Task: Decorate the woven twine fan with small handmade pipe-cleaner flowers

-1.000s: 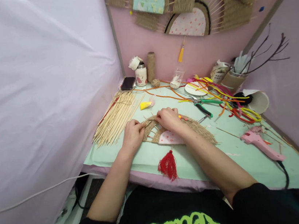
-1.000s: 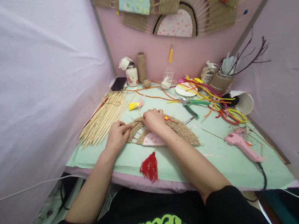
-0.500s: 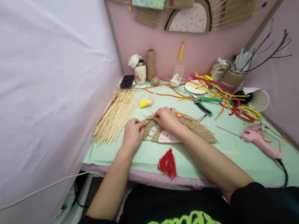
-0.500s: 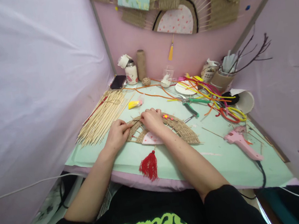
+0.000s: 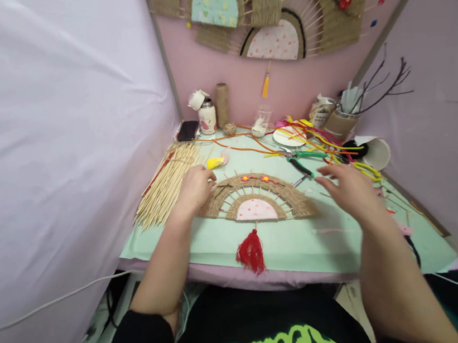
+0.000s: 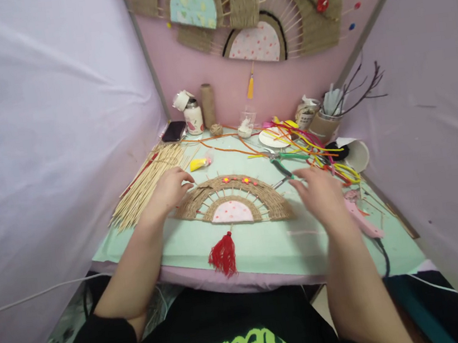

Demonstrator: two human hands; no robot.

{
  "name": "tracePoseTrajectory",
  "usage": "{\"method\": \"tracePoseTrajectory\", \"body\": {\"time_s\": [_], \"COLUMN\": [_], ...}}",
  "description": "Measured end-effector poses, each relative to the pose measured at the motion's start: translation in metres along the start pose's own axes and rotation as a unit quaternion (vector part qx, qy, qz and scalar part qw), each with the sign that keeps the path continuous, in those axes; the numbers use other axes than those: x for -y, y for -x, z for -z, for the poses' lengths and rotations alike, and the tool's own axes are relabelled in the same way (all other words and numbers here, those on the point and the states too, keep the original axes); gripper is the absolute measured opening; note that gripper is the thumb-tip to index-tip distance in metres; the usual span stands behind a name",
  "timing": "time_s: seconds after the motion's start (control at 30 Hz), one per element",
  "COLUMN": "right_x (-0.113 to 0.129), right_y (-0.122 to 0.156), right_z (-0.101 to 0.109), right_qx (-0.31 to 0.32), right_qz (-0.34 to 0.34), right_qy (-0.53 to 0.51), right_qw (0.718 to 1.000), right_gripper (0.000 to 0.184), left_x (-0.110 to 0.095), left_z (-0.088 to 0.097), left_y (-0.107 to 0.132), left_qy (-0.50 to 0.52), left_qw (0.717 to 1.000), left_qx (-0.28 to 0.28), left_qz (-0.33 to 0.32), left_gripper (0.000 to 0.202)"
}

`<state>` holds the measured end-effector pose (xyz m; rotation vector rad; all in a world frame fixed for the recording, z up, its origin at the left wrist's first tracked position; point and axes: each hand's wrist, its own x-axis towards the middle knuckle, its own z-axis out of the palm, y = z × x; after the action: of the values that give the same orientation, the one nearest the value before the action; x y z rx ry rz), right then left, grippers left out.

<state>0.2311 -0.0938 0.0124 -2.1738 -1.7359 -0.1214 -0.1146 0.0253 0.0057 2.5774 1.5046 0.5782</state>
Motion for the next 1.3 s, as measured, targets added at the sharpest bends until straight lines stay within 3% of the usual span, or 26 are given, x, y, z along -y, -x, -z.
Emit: {"method": "tracePoseTrajectory", "body": {"time_s": [0.13, 0.2, 0.27, 0.53, 0.7, 0.83, 0.97, 1.17, 1.3], "right_x": [-0.097, -0.122, -0.128, -0.100, -0.115, -0.126, -0.122, -0.079, -0.037], "right_y": [0.037, 0.052, 0.061, 0.058, 0.063, 0.066, 0.070, 0.076, 0.078], "right_z": [0.000, -0.003, -0.003, 0.000, -0.009, -0.017, 0.002, 0.049, 0.047], "right_qx": [0.048, 0.066, 0.071, 0.082, 0.103, 0.055, 0.026, -0.018, -0.039], "right_qz": [-0.157, -0.208, -0.223, -0.195, -0.187, -0.189, -0.218, -0.259, -0.212], "right_qy": [0.066, 0.099, 0.119, 0.137, 0.146, 0.114, 0.029, -0.117, -0.230], "right_qw": [0.984, 0.971, 0.965, 0.968, 0.966, 0.974, 0.975, 0.959, 0.949], "right_gripper": [0.042, 0.054, 0.062, 0.048, 0.043, 0.044, 0.049, 0.052, 0.052], "left_x": [0.008, 0.012, 0.015, 0.025, 0.019, 0.013, 0.012, 0.014, 0.012], "left_z": [-0.009, -0.014, -0.018, -0.029, -0.026, -0.024, -0.023, -0.024, -0.025], "left_y": [-0.015, -0.016, -0.015, -0.022, -0.017, -0.014, -0.013, -0.012, -0.011], "left_qy": [0.006, 0.026, 0.048, 0.076, 0.078, 0.064, 0.067, 0.061, 0.044], "left_qw": [0.998, 0.996, 0.995, 0.995, 0.994, 0.995, 0.994, 0.994, 0.996], "left_qx": [0.062, 0.078, 0.085, 0.061, 0.062, 0.077, 0.081, 0.081, 0.076], "left_qz": [-0.024, -0.028, -0.031, -0.027, -0.036, -0.023, -0.026, -0.033, -0.031], "left_gripper": [0.020, 0.022, 0.024, 0.020, 0.019, 0.019, 0.018, 0.020, 0.022]}}
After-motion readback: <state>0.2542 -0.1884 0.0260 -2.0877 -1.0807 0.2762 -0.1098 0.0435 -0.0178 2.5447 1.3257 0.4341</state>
